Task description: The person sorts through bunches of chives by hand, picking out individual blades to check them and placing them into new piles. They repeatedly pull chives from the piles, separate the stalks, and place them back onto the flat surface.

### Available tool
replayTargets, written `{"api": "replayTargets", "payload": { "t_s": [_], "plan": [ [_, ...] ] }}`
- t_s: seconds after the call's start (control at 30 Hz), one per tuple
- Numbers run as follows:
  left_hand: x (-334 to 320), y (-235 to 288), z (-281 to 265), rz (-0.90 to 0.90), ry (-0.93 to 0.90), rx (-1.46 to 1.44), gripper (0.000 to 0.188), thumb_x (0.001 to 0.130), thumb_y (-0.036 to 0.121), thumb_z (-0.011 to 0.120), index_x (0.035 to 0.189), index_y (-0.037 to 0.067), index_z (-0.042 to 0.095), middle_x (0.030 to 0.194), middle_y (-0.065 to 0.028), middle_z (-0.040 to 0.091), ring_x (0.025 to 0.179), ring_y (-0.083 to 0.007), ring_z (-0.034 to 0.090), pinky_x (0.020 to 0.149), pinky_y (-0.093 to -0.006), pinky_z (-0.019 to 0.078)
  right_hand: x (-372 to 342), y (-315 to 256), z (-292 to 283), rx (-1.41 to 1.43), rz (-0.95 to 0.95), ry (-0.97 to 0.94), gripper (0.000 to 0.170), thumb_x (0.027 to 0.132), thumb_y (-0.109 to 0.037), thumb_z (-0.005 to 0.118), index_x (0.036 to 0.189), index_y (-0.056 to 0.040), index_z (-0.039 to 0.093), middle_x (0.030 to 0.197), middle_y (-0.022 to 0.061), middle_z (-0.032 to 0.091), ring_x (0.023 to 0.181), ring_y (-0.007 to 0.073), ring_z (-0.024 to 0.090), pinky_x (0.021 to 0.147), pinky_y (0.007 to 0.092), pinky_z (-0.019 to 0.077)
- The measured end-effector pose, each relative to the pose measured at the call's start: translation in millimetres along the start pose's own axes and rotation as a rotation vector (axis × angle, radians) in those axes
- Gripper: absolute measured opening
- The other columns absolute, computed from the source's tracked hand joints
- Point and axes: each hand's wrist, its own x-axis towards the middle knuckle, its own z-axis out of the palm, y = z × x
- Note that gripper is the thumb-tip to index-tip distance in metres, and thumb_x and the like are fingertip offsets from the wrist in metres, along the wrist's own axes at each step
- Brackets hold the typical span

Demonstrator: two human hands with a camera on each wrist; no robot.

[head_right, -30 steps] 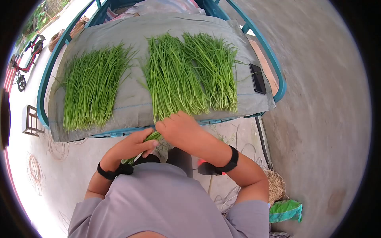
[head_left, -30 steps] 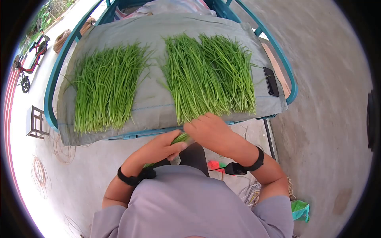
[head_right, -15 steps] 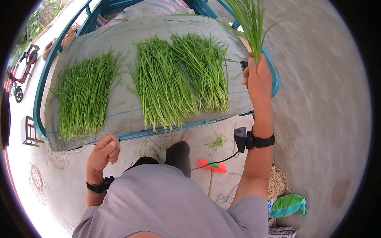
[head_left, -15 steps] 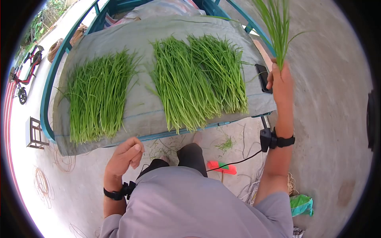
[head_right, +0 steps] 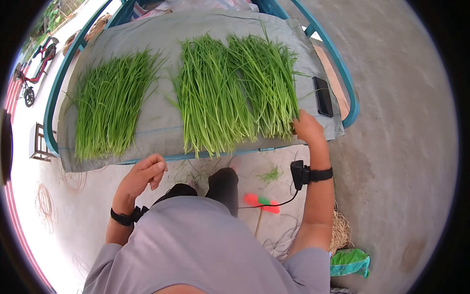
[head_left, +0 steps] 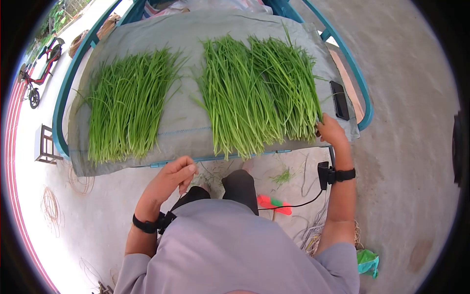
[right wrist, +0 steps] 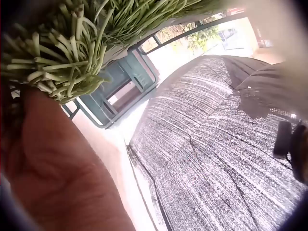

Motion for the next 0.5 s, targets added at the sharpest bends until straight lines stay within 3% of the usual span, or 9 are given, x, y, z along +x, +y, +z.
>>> {"api": "replayTargets", "payload": {
  "t_s": [0.1,0.13,0.23,0.33,0.43,0.5],
  "plan": [
    [10,1,-1,0.02,0.012,0.031,0.022,0.097,0.025,0.049,0.092,0.004,0.054,0.062,0.0026,0.044,0.049,-0.006,0.042,0.048,-0.0202,0.0361,-5,5,-4,0.125,-0.049,-0.025,0.028,0.087,-0.027,0.051,0.101,-0.0027,0.054,0.074,0.0129,0.065,0.056,0.0231,0.064,0.062,0.0373,0.0492],
    [13,0,-1,0.023,0.034,0.042,0.022,0.097,0.025,0.049,0.092,0.004,0.053,0.062,0.0023,0.044,0.049,-0.0061,0.041,0.047,-0.0204,0.036,-9,6,-5,0.136,-0.071,-0.02,0.034,0.086,-0.029,0.053,0.108,-0.0029,0.055,0.075,0.0131,0.065,0.055,0.0225,0.064,0.06,0.0366,0.0487],
    [24,-3,-1,0.041,0.095,0.064,0.022,0.097,0.025,0.05,0.094,0.003,0.053,0.065,0.0014,0.044,0.049,-0.0062,0.041,0.046,-0.0209,0.0363,-24,-6,-17,0.119,-0.025,-0.032,0.04,0.086,-0.032,0.055,0.115,-0.0044,0.056,0.079,0.0133,0.067,0.065,0.025,0.066,0.063,0.0374,0.0485],
    [34,-6,2,0.067,0.127,0.08,0.025,0.097,0.026,0.05,0.1,0.002,0.055,0.067,0.0003,0.047,0.049,-0.0061,0.044,0.044,-0.0216,0.0371,-41,-5,-15,-0.279,-0.098,0.271,0.041,0.087,-0.032,0.056,0.12,-0.0071,0.056,0.083,0.0138,0.067,0.077,0.0282,0.066,0.067,0.0373,0.0483],
    [41,-6,12,0.073,0.169,0.151,0.03,0.097,0.027,0.05,0.105,-0.001,0.055,0.068,-0.0005,0.048,0.048,-0.0063,0.045,0.042,-0.0223,0.0367,-80,-54,-29,-0.153,-0.066,0.329,0.036,0.089,-0.031,0.055,0.116,-0.0085,0.058,0.086,0.0139,0.067,0.084,0.0308,0.064,0.071,0.0384,0.0477],
    [46,-3,20,0.062,0.219,0.191,0.033,0.097,0.029,0.05,0.108,-0.002,0.055,0.068,-0.0013,0.05,0.047,-0.0066,0.046,0.04,-0.0227,0.0361,-99,-86,-19,0.092,-0.157,0.32,0.03,0.089,-0.026,0.056,0.112,-0.0082,0.06,0.089,0.0136,0.067,0.082,0.0306,0.063,0.071,0.039,0.0479]
  ]
}}
